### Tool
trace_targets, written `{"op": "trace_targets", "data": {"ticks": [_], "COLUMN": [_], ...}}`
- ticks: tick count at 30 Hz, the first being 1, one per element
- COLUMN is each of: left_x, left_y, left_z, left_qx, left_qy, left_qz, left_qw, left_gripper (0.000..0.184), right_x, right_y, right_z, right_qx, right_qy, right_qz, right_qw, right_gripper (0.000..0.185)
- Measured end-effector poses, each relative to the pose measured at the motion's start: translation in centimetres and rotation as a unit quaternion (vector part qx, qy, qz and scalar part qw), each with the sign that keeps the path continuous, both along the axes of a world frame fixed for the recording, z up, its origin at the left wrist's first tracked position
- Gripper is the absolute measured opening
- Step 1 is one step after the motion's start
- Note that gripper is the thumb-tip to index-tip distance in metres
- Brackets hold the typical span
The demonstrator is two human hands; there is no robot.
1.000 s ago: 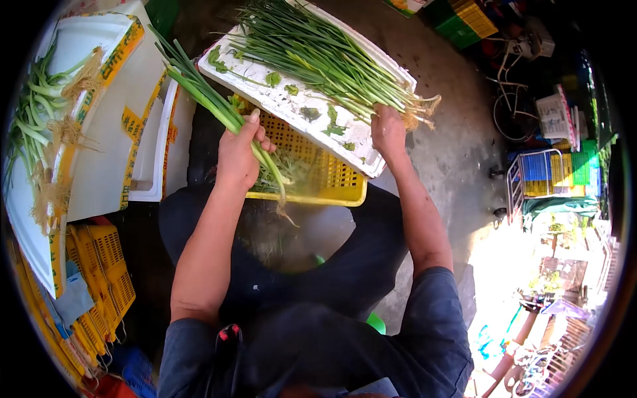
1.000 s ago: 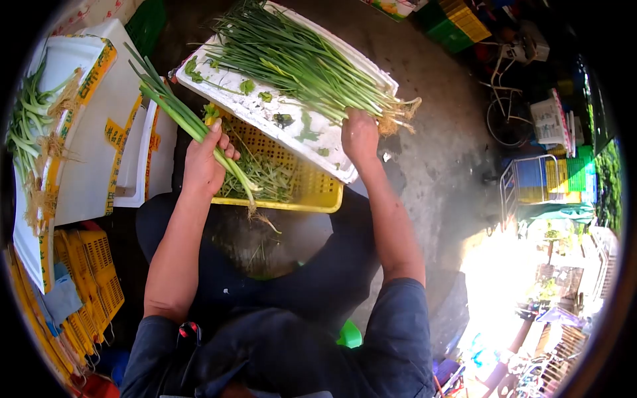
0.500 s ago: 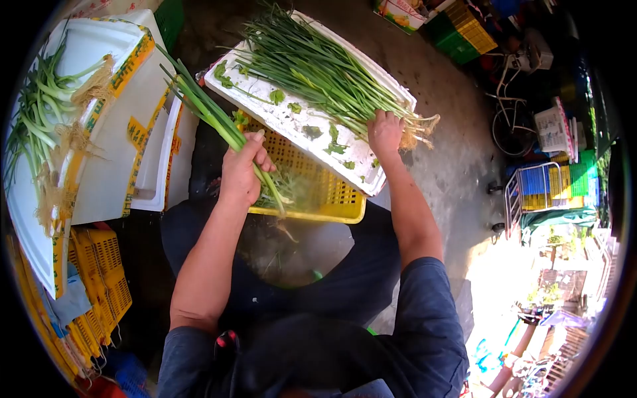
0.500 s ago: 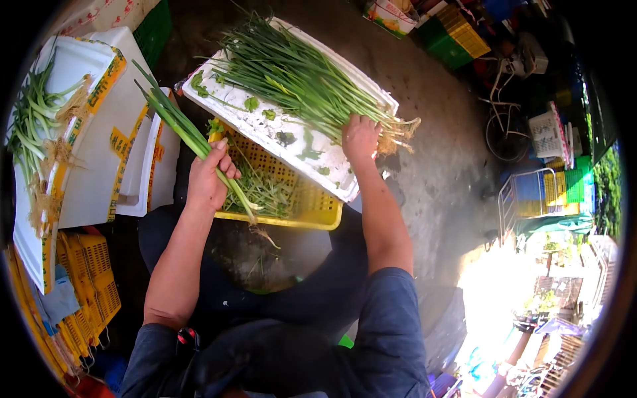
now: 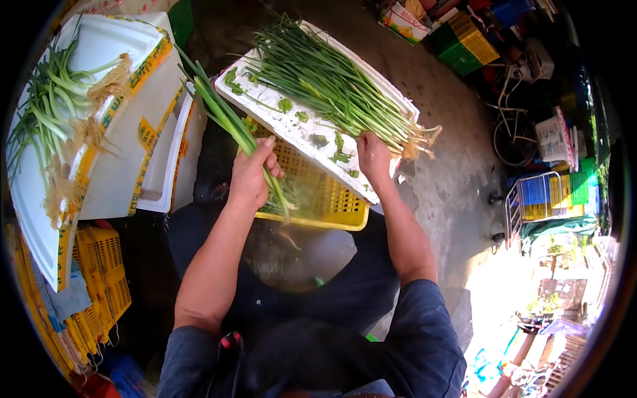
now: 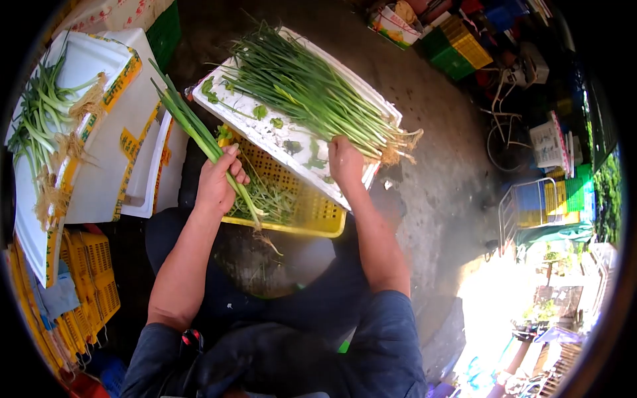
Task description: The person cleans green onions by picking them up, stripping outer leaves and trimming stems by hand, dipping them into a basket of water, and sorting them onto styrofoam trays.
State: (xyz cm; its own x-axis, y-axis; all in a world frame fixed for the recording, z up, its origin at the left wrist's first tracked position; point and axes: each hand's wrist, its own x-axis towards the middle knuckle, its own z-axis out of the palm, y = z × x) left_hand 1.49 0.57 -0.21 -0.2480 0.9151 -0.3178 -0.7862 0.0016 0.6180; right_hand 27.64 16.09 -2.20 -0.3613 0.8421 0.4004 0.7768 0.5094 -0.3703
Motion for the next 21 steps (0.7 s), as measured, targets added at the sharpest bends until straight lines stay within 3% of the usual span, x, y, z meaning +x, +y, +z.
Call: {"op": "trace_targets", "data": {"ticks": [2, 4, 8, 12, 15, 19, 21], "left_x": [0.0, -0.1, -0.4, -0.7, -0.9, -0.7, -0.5], "left_y": [-0.1, -0.2, -0.3, -0.5, -0.5, -0.5, -0.4], "left_z": [0.3, 0.4, 0.3, 0.6, 0.8, 0.5, 0.6], "left_qx": [-0.002, -0.001, 0.004, 0.005, 0.000, 0.007, 0.006], "left_qy": [-0.005, -0.006, -0.003, -0.006, -0.013, 0.001, -0.001], "left_qz": [0.009, 0.011, 0.014, 0.029, 0.032, 0.012, 0.005], "left_qw": [1.000, 1.000, 1.000, 1.000, 0.999, 1.000, 1.000], "left_gripper": [0.017, 0.017, 0.016, 0.015, 0.015, 0.018, 0.018], "right_x": [-1.9, -3.4, -2.2, -1.3, -0.9, -2.1, -1.9], "right_y": [-5.4, -9.8, -11.5, -10.7, -10.1, -9.5, -6.5], "right_z": [0.1, -0.5, -7.8, -10.5, -10.6, -3.2, -0.8], "right_qx": [-0.081, -0.069, -0.121, -0.263, -0.322, -0.235, -0.206], "right_qy": [0.033, 0.003, -0.197, -0.331, -0.311, -0.044, 0.065], "right_qz": [0.035, 0.106, 0.182, 0.170, 0.150, 0.226, 0.109], "right_qw": [0.996, 0.992, 0.956, 0.890, 0.882, 0.944, 0.970], "right_gripper": [0.009, 0.006, 0.018, 0.036, 0.041, 0.031, 0.025]}}
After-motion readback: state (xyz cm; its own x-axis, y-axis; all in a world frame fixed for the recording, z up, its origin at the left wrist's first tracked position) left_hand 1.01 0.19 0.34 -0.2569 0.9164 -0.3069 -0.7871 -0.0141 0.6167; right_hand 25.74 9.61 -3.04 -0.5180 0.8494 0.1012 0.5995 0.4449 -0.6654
